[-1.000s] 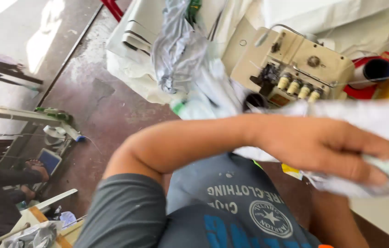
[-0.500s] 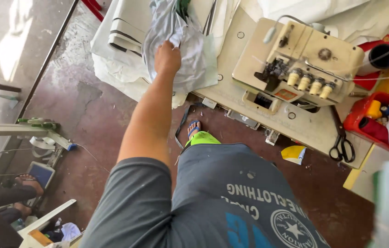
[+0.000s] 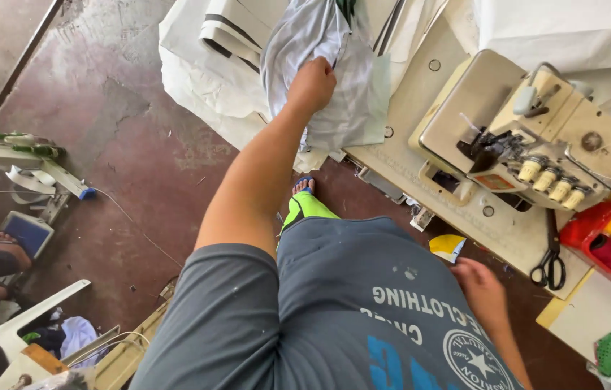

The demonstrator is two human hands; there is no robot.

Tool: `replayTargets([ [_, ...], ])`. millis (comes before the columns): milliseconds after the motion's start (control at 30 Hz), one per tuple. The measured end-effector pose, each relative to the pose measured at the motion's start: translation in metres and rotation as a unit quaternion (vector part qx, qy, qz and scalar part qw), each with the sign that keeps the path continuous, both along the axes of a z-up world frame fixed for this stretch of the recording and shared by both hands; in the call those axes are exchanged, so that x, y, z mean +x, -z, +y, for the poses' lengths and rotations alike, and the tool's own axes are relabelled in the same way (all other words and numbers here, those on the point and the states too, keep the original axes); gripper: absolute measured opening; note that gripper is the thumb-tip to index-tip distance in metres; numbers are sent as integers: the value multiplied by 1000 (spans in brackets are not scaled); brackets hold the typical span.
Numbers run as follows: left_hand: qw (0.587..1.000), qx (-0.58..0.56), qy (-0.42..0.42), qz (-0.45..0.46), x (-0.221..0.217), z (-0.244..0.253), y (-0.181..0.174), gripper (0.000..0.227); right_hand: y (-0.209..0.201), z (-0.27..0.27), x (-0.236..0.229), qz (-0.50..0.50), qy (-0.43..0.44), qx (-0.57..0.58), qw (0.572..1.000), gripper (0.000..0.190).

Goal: Using an industrial overlock machine to finish the edges of a white garment and trimming excess thread with scissors.

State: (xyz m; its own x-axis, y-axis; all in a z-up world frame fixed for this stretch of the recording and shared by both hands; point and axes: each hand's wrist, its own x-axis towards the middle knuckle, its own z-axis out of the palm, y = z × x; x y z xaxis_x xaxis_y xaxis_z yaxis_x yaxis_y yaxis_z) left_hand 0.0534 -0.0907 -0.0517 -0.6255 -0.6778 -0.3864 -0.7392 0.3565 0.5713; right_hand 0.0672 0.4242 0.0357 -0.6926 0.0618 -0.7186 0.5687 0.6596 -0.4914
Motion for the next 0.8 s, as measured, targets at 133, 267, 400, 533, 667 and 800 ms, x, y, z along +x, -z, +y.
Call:
replayTargets([
  [133, 992, 9, 105, -70, 6, -14, -11, 20, 14, -54, -19, 19, -413, 15, 911, 48],
  [267, 990, 19, 140, 10, -8, -24, 9, 5, -91, -159, -35, 46, -486, 82, 869, 50],
  [400, 963, 230, 61, 126, -21, -6, -131, 5, -129, -220, -55, 112, -472, 12, 874, 49],
  [533, 905, 319, 27, 279, -26, 9, -212, 18, -133, -290, -72, 179, -456, -104, 866, 77],
  [667, 847, 316, 12, 428, -23, 16, -262, 22, -136, -345, -100, 290, -400, -156, 855, 27],
  [800, 849, 202, 56, 484, -2, 21, -275, 25, -130, -372, -180, 290, -265, -347, 852, 19],
])
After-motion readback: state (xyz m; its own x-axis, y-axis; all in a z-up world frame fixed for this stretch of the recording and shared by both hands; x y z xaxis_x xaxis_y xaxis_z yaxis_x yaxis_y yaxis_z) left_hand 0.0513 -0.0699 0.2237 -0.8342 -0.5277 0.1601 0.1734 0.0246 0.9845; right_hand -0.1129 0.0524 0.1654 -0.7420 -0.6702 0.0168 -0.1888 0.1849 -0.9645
